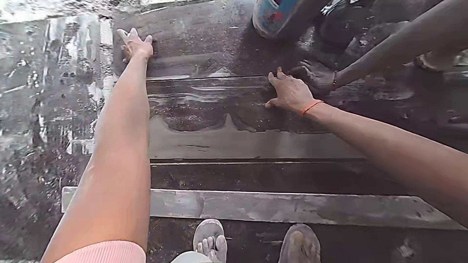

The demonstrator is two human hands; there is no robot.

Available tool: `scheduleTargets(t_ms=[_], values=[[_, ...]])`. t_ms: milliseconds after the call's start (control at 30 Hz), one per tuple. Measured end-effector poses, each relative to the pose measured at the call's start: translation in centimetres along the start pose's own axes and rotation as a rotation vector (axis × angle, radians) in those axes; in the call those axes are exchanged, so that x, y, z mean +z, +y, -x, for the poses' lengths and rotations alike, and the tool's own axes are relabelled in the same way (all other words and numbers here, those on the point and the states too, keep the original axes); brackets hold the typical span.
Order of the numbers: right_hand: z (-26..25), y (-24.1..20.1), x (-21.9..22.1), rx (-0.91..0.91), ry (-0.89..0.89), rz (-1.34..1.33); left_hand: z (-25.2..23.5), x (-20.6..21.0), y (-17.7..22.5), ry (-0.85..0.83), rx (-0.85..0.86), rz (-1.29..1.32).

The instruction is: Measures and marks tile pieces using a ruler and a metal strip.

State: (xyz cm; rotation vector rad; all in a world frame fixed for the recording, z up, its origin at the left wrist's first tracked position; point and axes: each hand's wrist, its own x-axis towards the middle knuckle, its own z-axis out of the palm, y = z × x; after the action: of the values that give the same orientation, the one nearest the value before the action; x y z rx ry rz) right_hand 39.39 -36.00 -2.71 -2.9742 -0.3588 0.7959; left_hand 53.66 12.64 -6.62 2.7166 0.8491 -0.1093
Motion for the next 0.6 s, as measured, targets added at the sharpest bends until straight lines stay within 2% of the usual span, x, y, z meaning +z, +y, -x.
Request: scheduleTargets(t_ms=[100, 200, 267, 333, 367, 400, 433, 500, 567, 600], values=[[-0.2, -0.2, -0.3, 0.04, -0.029, 0.016, 0.9, 0.4, 0.5, -0.006, 0.092, -0.083], [-0.1, -1.0, -0.4, 0.06, -0.048, 0.001, 4.6, -0.8, -0.7, -0.073, 0.281, -0.066], [0.2, -0.9, -0.9, 0.08, -0.032, -0.017, 8.9, -1.2, -0.8, -0.038, 0.499, 0.198], [1.0, -1.1, -1.4, 0.066, 0.013, -0.048, 17.0, -2.1, -0.7, -0.122, 0.606, 0.584], [1.2, -1.6, -1.4, 0.028, 0.045, -0.04, 22.1, -3.1, -1.0, -0.277, 0.561, 0.83], [2.0, -2.3, -0.8, -0.029, 0.058, -0.007, 28.3, -3.8, -1.9, -0.446, 0.439, 1.101], [3.3, -3.1, 0.2, -0.105, 0.066, 0.018, 34.7, -4.5, -2.9, -0.626, 0.244, 1.349], [6.5, -6.0, 1.5, -0.294, 0.106, -0.045, 44.1, -5.2, -4.8, -0.971, -0.125, 1.72], [12.6, -9.9, 3.9, -0.423, -0.05, -0.309, 50.6, -4.5, -7.6, -1.209, -0.506, 1.992], [15.9, -11.8, 5.3, -0.403, -0.239, -0.481, 52.9, -4.3, -8.7, -1.26, -0.603, 1.998]])
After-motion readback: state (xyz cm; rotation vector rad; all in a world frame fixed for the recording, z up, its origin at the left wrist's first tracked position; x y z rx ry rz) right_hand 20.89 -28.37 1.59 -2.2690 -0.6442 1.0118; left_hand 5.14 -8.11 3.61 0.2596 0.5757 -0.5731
